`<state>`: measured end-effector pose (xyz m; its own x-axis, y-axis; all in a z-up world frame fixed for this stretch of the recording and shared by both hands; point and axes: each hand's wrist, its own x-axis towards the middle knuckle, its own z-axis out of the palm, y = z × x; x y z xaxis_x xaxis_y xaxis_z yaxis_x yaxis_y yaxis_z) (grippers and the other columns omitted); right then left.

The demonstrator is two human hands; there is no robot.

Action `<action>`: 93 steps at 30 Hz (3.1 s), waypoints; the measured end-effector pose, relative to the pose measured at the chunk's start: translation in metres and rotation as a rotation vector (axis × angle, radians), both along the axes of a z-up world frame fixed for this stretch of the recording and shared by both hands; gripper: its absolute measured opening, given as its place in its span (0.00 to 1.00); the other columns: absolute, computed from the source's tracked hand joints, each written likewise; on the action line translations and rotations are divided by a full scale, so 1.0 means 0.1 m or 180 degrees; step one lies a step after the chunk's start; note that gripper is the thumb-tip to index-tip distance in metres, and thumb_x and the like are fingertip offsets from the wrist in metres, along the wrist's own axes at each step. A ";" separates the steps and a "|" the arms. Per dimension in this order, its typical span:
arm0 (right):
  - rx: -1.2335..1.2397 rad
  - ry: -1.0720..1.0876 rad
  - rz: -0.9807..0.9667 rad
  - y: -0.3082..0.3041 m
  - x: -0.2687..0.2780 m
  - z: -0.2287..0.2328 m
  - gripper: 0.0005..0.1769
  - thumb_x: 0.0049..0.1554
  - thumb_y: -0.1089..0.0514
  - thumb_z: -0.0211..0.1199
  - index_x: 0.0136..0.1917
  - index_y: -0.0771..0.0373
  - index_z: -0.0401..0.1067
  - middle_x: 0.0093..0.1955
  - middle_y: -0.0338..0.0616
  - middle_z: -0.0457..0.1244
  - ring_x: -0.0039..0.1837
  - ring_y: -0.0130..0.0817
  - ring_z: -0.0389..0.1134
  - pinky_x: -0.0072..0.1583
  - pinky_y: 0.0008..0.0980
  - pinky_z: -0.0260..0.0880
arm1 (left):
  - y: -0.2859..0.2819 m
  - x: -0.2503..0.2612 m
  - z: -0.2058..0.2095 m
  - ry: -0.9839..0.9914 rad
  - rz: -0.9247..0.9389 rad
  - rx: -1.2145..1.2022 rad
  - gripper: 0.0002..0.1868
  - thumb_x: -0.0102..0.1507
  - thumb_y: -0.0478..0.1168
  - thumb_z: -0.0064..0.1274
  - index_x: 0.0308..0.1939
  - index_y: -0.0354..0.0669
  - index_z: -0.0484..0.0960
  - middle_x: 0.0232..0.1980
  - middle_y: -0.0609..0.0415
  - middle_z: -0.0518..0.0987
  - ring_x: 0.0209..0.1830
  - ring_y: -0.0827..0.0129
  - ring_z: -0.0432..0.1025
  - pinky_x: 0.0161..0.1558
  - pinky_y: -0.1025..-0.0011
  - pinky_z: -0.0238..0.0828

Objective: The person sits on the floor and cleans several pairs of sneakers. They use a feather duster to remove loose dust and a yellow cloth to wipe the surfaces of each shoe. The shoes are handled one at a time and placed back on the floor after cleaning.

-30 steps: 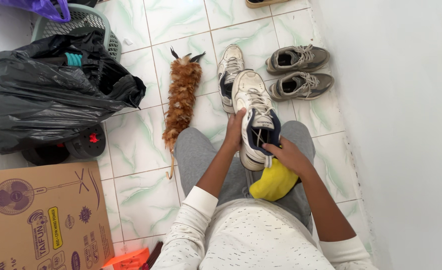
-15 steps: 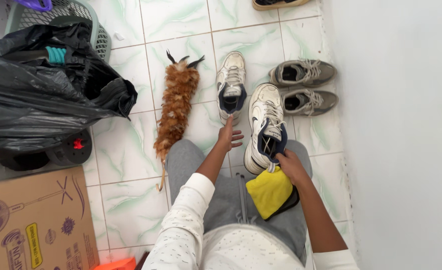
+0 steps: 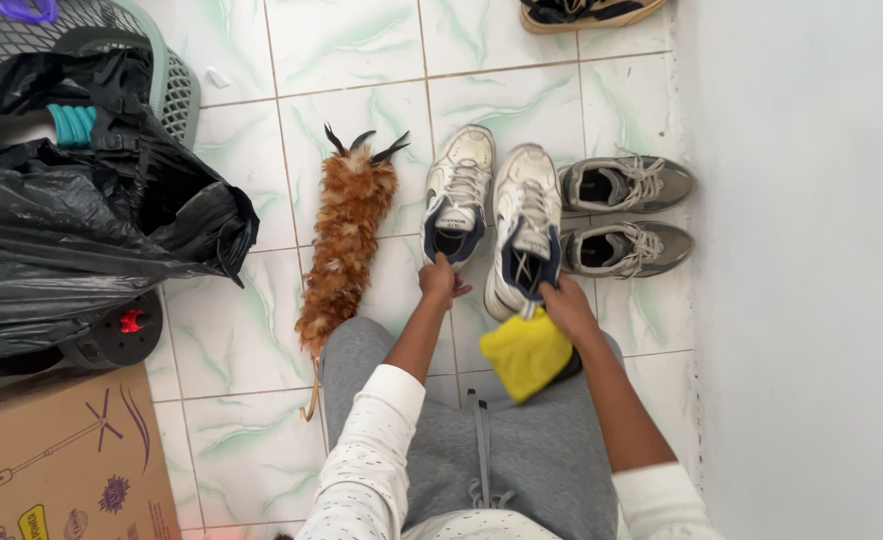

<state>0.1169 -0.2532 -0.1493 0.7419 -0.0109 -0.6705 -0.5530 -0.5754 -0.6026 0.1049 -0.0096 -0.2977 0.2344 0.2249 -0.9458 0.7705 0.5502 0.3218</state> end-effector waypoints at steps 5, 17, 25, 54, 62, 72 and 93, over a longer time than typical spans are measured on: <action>-0.0403 -0.0206 0.0166 0.37 0.45 -0.43 0.25 0.57 0.48 0.57 0.56 0.72 0.75 0.53 0.67 0.68 0.58 0.62 0.69 0.60 0.47 0.66 | 0.28 0.19 -0.09 -0.0116 -0.0067 -0.0059 0.25 0.70 0.50 0.35 0.37 0.25 0.72 0.25 0.44 0.73 0.19 0.60 0.70 0.34 0.52 0.84; -0.0194 -0.0328 -0.0074 0.52 0.50 -1.04 0.40 0.64 0.32 0.60 0.66 0.72 0.68 0.63 0.64 0.65 0.66 0.53 0.66 0.65 0.41 0.63 | 0.45 0.28 0.36 -0.0223 -0.0604 0.0301 0.29 0.68 0.62 0.46 0.37 0.35 0.76 0.31 0.51 0.76 0.25 0.65 0.73 0.37 0.55 0.79; 0.1244 0.1004 -0.1967 0.29 -1.29 -0.46 0.35 0.63 0.34 0.52 0.65 0.66 0.73 0.63 0.51 0.68 0.64 0.40 0.68 0.64 0.38 0.67 | 0.04 -1.39 0.78 -0.2038 -0.1908 0.0507 0.28 0.72 0.56 0.36 0.54 0.35 0.81 0.52 0.49 0.81 0.54 0.64 0.73 0.60 0.68 0.65; -0.0007 0.0092 -0.2231 0.25 -0.93 -0.86 0.35 0.55 0.38 0.68 0.61 0.68 0.68 0.49 0.51 0.69 0.48 0.44 0.72 0.49 0.40 0.71 | -0.14 -1.64 1.01 -0.2064 -0.2854 0.2803 0.20 0.63 0.36 0.54 0.58 0.33 0.74 0.51 0.40 0.77 0.51 0.51 0.72 0.52 0.59 0.70; 0.1742 0.1892 -0.3579 -0.38 0.10 -1.19 0.40 0.56 0.20 0.54 0.50 0.61 0.65 0.43 0.44 0.66 0.44 0.45 0.73 0.36 0.30 0.63 | -0.27 -1.39 1.12 -0.1952 -0.3199 0.1574 0.13 0.64 0.33 0.50 0.52 0.36 0.78 0.34 0.47 0.80 0.31 0.60 0.76 0.37 0.63 0.73; 0.1308 0.1131 -0.3492 -0.43 0.11 -1.34 0.22 0.62 0.45 0.49 0.41 0.67 0.66 0.39 0.51 0.67 0.42 0.47 0.76 0.42 0.43 0.78 | -0.22 -1.48 1.08 -0.1896 -0.3337 0.1544 0.14 0.65 0.34 0.49 0.53 0.36 0.81 0.31 0.48 0.79 0.28 0.62 0.75 0.35 0.65 0.71; 0.1837 -0.1411 0.1787 -0.13 -2.12 0.32 0.18 0.64 0.54 0.61 0.61 0.70 0.76 0.59 0.59 0.68 0.55 0.52 0.72 0.57 0.43 0.74 | 0.01 -1.59 2.09 -0.2033 -0.0690 -0.2383 0.58 0.57 0.78 0.50 0.77 0.40 0.60 0.74 0.41 0.68 0.73 0.53 0.65 0.69 0.55 0.66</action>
<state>-0.0951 -0.2657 -0.1172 0.7275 0.6767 -0.1128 0.0671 -0.2337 -0.9700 -0.0543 -0.0081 -0.0890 0.7123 -0.4833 -0.5091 0.6819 0.6485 0.3384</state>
